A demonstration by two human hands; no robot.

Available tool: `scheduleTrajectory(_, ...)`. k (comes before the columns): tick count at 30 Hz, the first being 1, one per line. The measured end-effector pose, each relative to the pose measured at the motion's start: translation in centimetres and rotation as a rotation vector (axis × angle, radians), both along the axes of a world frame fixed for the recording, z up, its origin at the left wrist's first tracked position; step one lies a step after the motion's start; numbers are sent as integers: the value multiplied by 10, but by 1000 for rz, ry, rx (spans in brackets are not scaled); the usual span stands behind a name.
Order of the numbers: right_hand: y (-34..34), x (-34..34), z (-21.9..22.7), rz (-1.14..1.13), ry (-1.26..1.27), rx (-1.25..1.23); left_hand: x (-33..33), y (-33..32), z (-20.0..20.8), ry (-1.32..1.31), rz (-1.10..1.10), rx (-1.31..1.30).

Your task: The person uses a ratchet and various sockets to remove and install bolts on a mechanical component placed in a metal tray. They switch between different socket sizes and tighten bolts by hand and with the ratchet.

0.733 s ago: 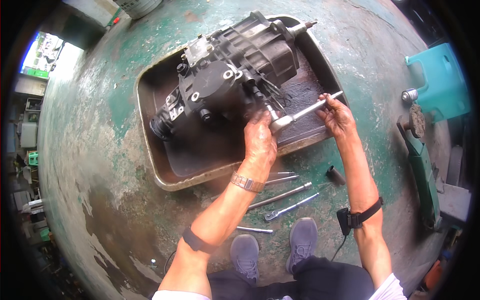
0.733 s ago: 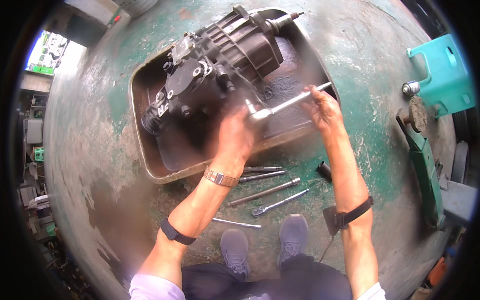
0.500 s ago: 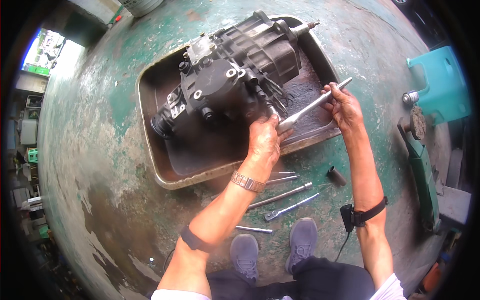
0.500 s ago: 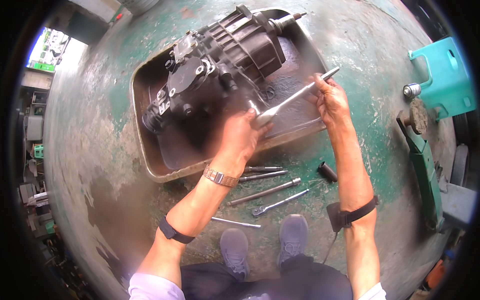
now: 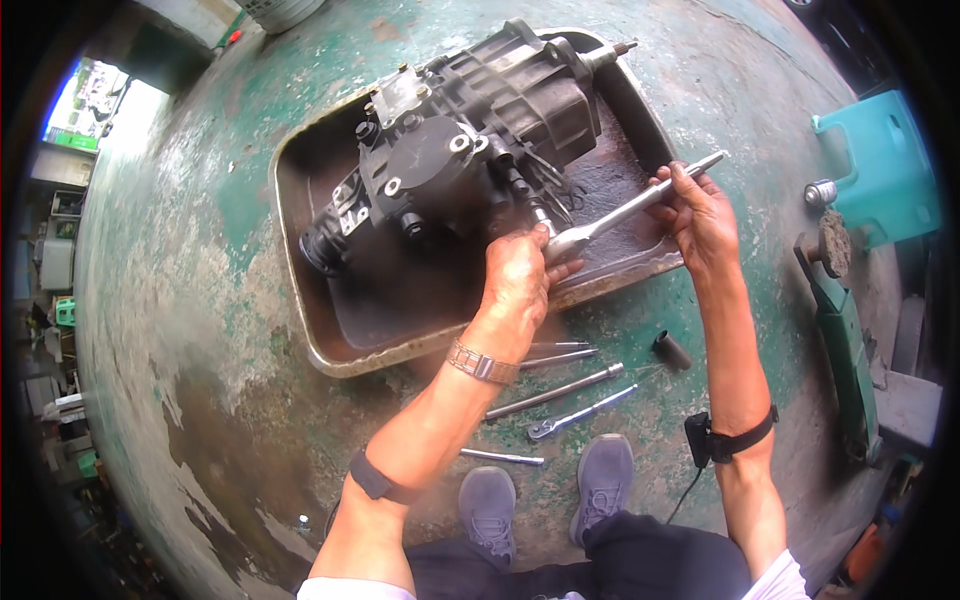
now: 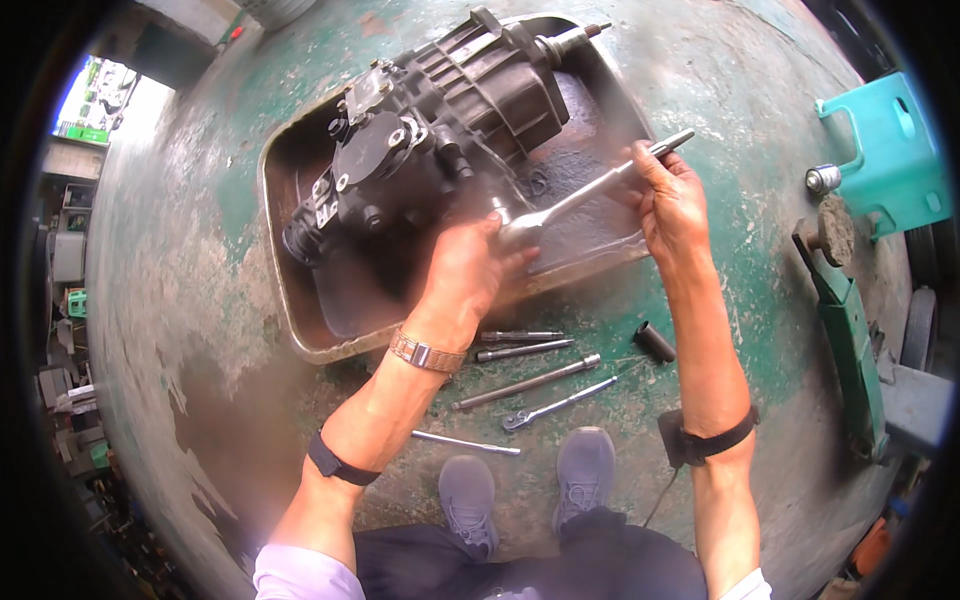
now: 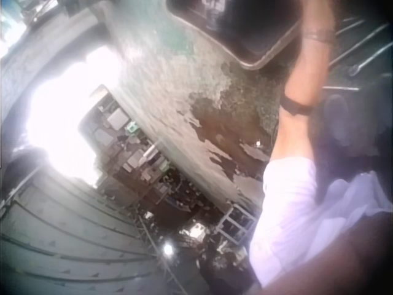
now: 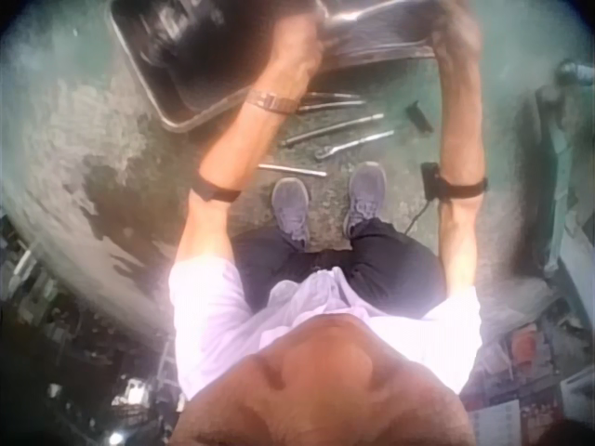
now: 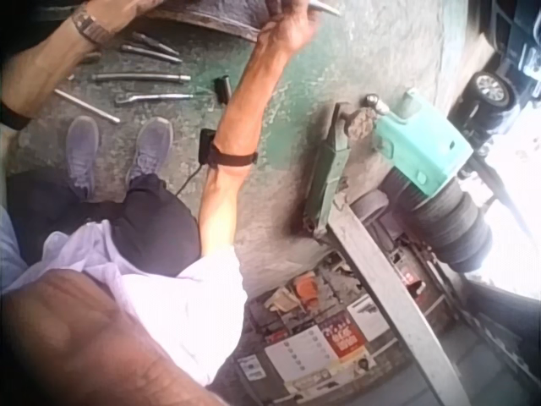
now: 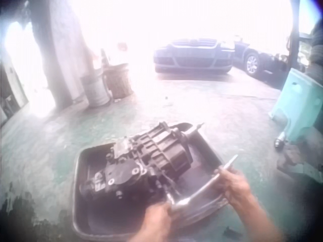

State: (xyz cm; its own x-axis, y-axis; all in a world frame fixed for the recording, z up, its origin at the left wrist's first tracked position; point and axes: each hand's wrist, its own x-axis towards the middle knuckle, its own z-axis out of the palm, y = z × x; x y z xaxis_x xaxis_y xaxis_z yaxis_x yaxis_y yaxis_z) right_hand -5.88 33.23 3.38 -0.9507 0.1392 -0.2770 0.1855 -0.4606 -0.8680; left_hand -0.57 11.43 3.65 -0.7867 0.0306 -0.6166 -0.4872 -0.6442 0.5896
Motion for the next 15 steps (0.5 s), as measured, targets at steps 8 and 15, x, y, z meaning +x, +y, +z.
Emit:
scheduleTrajectory(8, -50, 13, 66, 101, 356, 332, -5, -10, -16, -130, -80, 108)
scheduleTrajectory(15, -96, 29, 95, 308, 559, 654, 1, -21, -41, 156, -133, 157)
